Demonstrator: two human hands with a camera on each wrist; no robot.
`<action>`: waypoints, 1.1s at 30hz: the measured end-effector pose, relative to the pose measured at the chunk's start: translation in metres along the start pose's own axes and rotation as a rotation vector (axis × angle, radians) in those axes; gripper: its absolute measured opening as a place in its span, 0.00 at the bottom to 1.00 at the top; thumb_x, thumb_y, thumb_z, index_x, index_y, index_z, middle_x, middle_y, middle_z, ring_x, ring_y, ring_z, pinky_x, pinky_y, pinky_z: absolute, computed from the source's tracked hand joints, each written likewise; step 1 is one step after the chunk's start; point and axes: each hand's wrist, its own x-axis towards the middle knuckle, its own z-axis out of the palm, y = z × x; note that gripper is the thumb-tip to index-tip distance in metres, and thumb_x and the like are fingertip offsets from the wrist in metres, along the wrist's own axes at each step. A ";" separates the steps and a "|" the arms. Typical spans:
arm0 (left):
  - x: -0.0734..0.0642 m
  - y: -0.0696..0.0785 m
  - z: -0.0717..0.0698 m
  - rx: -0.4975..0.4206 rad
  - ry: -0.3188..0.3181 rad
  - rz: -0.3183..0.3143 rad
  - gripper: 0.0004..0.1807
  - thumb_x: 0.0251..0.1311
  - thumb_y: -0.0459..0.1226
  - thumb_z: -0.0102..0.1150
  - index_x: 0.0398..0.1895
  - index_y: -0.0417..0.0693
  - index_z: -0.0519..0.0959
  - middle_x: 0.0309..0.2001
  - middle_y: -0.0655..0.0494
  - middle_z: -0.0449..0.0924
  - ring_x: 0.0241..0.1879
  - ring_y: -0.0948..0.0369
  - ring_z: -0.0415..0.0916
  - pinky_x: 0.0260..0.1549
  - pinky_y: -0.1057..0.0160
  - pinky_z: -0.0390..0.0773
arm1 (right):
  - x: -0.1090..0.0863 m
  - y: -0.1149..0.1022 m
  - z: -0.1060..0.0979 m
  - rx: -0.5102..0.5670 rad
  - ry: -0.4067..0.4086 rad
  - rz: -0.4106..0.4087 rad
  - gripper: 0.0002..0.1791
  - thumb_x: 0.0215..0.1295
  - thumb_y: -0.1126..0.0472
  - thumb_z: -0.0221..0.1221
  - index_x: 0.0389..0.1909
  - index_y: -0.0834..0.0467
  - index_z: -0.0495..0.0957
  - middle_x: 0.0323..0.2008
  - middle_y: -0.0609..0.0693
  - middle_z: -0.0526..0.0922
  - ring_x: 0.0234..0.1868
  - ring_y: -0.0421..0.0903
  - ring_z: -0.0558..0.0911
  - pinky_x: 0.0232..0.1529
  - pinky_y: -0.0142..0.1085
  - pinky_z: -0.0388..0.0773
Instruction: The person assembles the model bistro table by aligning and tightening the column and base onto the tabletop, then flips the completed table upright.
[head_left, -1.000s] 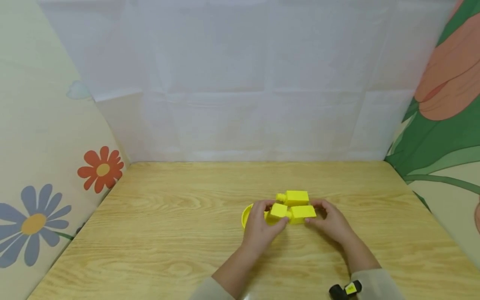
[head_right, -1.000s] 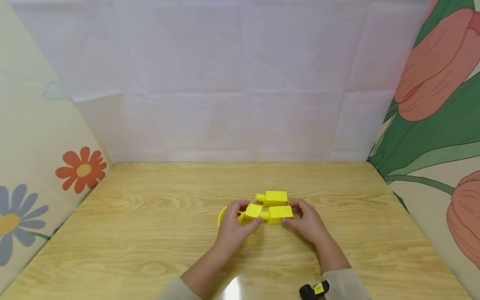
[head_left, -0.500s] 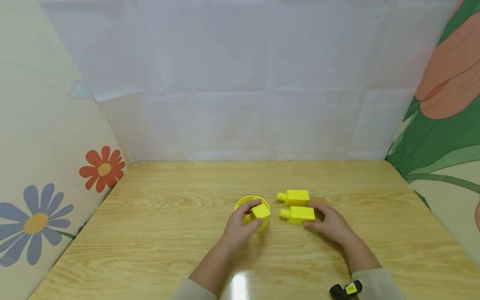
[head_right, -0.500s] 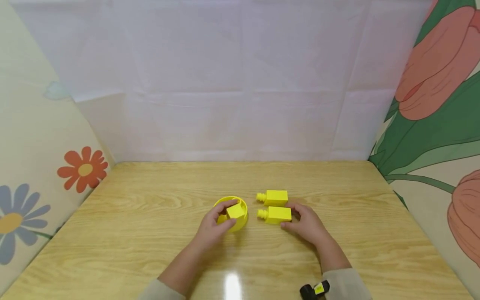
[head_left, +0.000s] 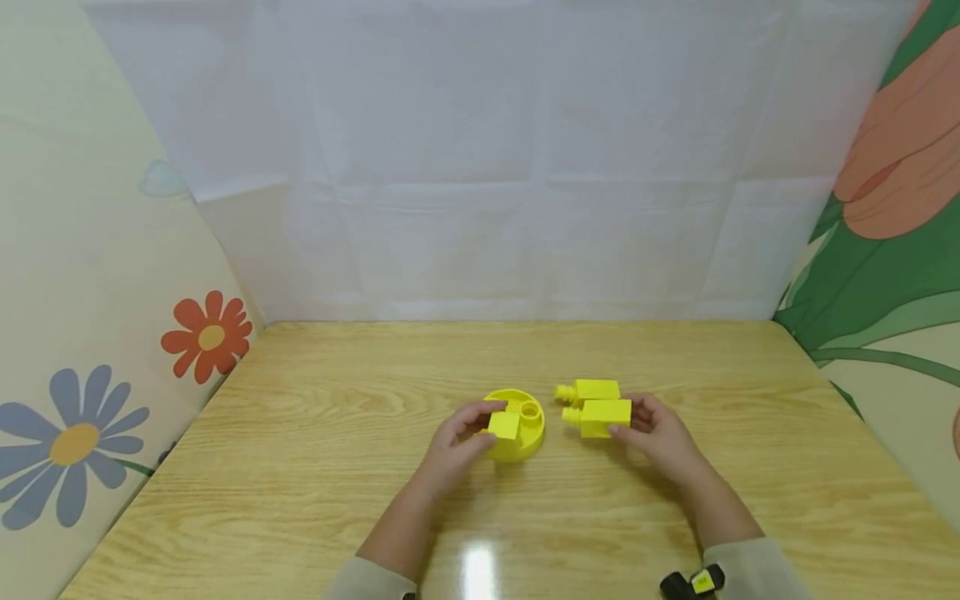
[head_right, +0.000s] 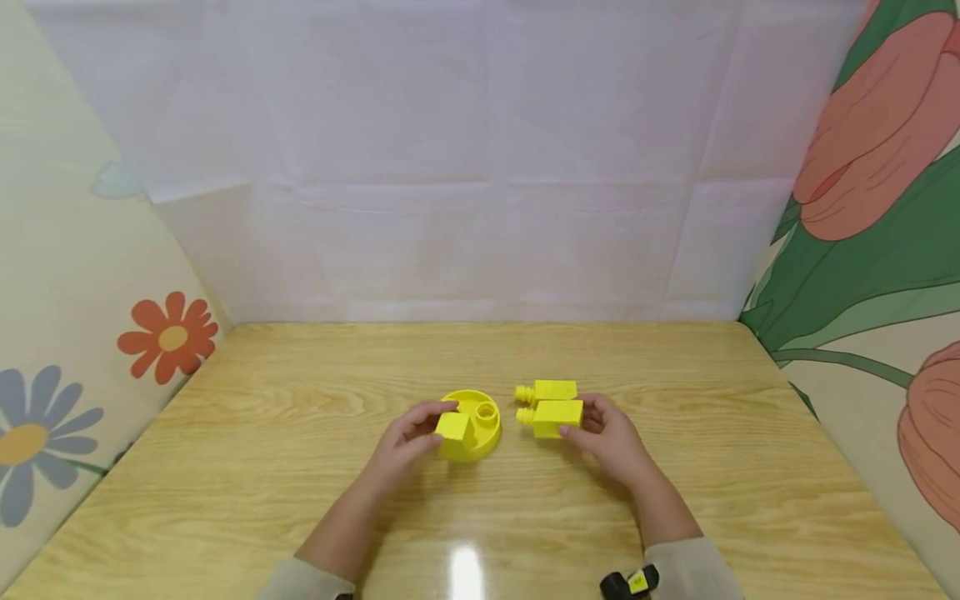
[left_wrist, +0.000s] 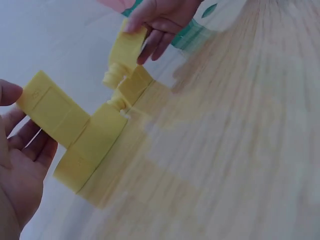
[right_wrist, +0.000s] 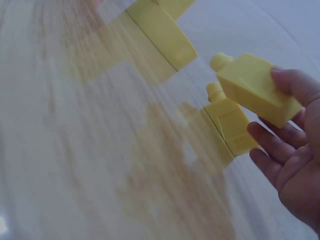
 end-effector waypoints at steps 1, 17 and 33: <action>0.000 -0.001 0.000 -0.014 -0.005 0.022 0.22 0.59 0.25 0.51 0.58 0.30 0.73 0.60 0.33 0.72 0.54 0.69 0.71 0.55 0.74 0.72 | 0.000 -0.002 0.001 0.046 0.002 -0.011 0.28 0.63 0.62 0.64 0.61 0.67 0.67 0.57 0.66 0.77 0.53 0.47 0.81 0.52 0.33 0.80; -0.003 -0.003 0.027 0.127 0.159 -0.040 0.30 0.54 0.35 0.71 0.61 0.40 0.74 0.55 0.45 0.72 0.55 0.54 0.70 0.57 0.60 0.75 | 0.007 -0.031 0.027 0.174 0.108 -0.049 0.25 0.64 0.67 0.63 0.60 0.65 0.68 0.55 0.63 0.76 0.44 0.32 0.77 0.44 0.23 0.78; 0.004 -0.006 0.020 -0.125 0.136 -0.066 0.25 0.57 0.24 0.58 0.60 0.32 0.72 0.53 0.36 0.76 0.47 0.62 0.76 0.47 0.74 0.77 | 0.011 -0.052 0.050 -0.008 0.031 -0.182 0.26 0.58 0.63 0.68 0.59 0.59 0.76 0.43 0.57 0.81 0.42 0.46 0.77 0.44 0.31 0.78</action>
